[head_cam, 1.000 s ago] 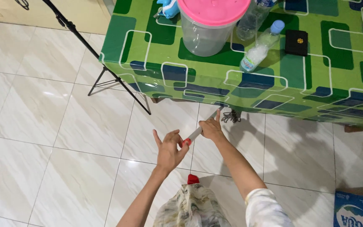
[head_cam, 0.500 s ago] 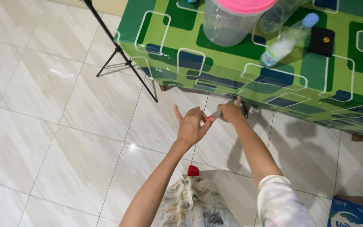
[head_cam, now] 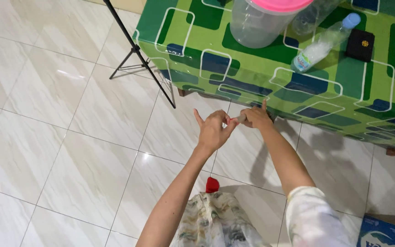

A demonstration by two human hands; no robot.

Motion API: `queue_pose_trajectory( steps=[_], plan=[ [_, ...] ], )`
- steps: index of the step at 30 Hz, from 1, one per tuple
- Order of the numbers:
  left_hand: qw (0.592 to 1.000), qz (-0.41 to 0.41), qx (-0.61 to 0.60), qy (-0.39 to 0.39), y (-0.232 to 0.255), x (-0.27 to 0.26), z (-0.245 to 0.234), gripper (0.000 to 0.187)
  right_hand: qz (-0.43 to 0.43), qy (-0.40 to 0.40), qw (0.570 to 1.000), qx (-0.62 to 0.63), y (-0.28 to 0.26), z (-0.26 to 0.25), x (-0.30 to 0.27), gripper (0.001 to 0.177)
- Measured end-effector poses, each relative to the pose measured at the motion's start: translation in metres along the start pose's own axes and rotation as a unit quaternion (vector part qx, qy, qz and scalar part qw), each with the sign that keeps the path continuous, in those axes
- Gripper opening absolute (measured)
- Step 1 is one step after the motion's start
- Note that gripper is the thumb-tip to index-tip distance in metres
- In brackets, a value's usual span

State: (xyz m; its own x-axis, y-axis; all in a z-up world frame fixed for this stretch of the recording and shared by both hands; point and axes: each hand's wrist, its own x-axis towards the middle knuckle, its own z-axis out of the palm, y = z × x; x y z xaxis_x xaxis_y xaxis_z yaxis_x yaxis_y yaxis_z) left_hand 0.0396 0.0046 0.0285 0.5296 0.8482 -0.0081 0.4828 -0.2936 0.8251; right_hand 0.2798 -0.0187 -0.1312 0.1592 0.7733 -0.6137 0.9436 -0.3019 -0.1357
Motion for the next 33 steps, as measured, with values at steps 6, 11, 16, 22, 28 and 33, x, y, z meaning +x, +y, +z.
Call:
queue_pose_trajectory(
  steps=[6,11,16,22,28,33],
  plan=[
    [0.999,0.018,0.019,-0.031,-0.015,-0.015,0.030,0.038,-0.028,0.136,0.990,-0.034,0.050,0.068,0.042,0.026],
    [0.999,0.023,0.008,-0.021,0.007,-0.003,0.007,0.036,0.002,0.053,0.998,-0.013,0.020,0.009,0.007,0.021],
    [0.999,0.036,-0.028,0.022,0.028,0.009,-0.017,0.035,-0.034,0.051,0.998,0.009,0.004,-0.018,-0.007,0.016],
    [0.999,0.046,-0.013,0.015,0.020,0.011,-0.007,0.034,-0.006,0.020,1.000,-0.014,-0.003,-0.023,-0.012,0.025],
    [0.999,0.035,-0.009,0.012,0.018,0.007,-0.006,0.035,0.033,0.047,0.998,0.033,0.006,-0.001,0.003,0.016],
    [0.998,0.055,0.004,0.003,0.013,-0.003,-0.001,0.035,0.004,0.027,0.999,0.022,0.004,0.004,-0.006,0.017]
  ],
)
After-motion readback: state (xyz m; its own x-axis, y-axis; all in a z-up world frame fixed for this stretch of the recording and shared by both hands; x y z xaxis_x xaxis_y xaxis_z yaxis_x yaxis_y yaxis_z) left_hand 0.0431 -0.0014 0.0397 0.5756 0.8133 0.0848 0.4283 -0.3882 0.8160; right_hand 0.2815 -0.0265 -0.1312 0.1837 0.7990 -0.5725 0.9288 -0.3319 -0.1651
